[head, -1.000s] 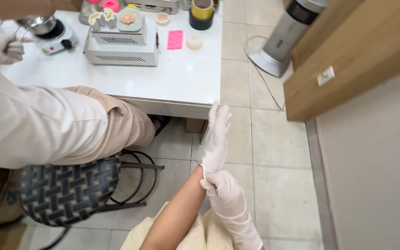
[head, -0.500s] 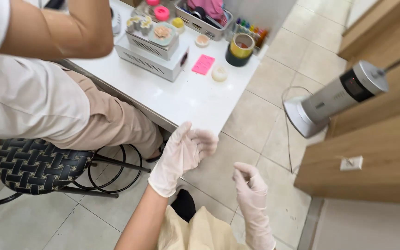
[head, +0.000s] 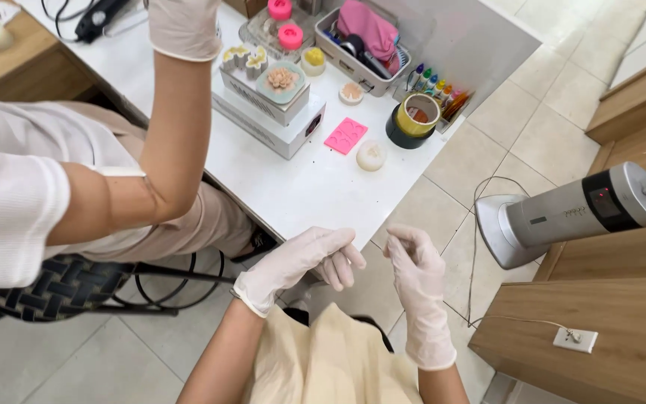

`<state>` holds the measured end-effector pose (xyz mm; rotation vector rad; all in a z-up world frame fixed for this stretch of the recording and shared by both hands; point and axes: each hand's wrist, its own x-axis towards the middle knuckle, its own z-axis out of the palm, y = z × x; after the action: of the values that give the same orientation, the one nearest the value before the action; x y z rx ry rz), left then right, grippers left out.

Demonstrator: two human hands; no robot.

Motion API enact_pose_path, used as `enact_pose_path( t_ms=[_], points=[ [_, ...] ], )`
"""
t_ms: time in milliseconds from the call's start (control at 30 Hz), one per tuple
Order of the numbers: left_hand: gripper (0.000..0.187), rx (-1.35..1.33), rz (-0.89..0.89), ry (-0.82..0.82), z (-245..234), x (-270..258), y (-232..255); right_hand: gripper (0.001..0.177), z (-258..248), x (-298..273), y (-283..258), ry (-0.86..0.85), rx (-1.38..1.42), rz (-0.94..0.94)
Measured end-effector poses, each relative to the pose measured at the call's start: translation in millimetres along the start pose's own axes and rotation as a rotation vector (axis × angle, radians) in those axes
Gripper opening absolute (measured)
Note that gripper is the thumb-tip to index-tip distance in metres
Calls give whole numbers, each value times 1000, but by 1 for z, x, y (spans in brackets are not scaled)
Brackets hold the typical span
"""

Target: The recorder is seen preparing candles by putting wicks into different molds and using a heat gun to seal them.

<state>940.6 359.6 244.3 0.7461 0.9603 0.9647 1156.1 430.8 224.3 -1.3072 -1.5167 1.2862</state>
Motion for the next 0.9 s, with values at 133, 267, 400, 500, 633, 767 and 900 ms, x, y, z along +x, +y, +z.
enact_pose_path(
  t_ms=[133, 267, 400, 500, 633, 767, 900],
  points=[
    [43, -24, 119, 140, 10, 8, 10, 19, -1, 52, 2, -156, 200, 8],
    [39, -17, 368, 372, 17, 10, 27, 18, -4, 103, -22, -260, 177, -33],
    [38, -27, 391, 560, 40, 11, 43, 15, -14, 142, -44, -354, 233, -37],
    [38, -114, 416, 695, 65, 13, 40, 13, -19, 164, -50, -448, 243, -29],
    [35, -178, 419, 877, 84, 10, 19, 12, -5, 182, -40, -621, 287, -44],
    [33, -186, 404, 1033, 101, -14, -10, 12, 23, 169, -25, -786, 337, 2],
    [31, -121, 447, 1189, 106, -52, -30, 14, 49, 152, -23, -827, 406, 40]
  ],
)
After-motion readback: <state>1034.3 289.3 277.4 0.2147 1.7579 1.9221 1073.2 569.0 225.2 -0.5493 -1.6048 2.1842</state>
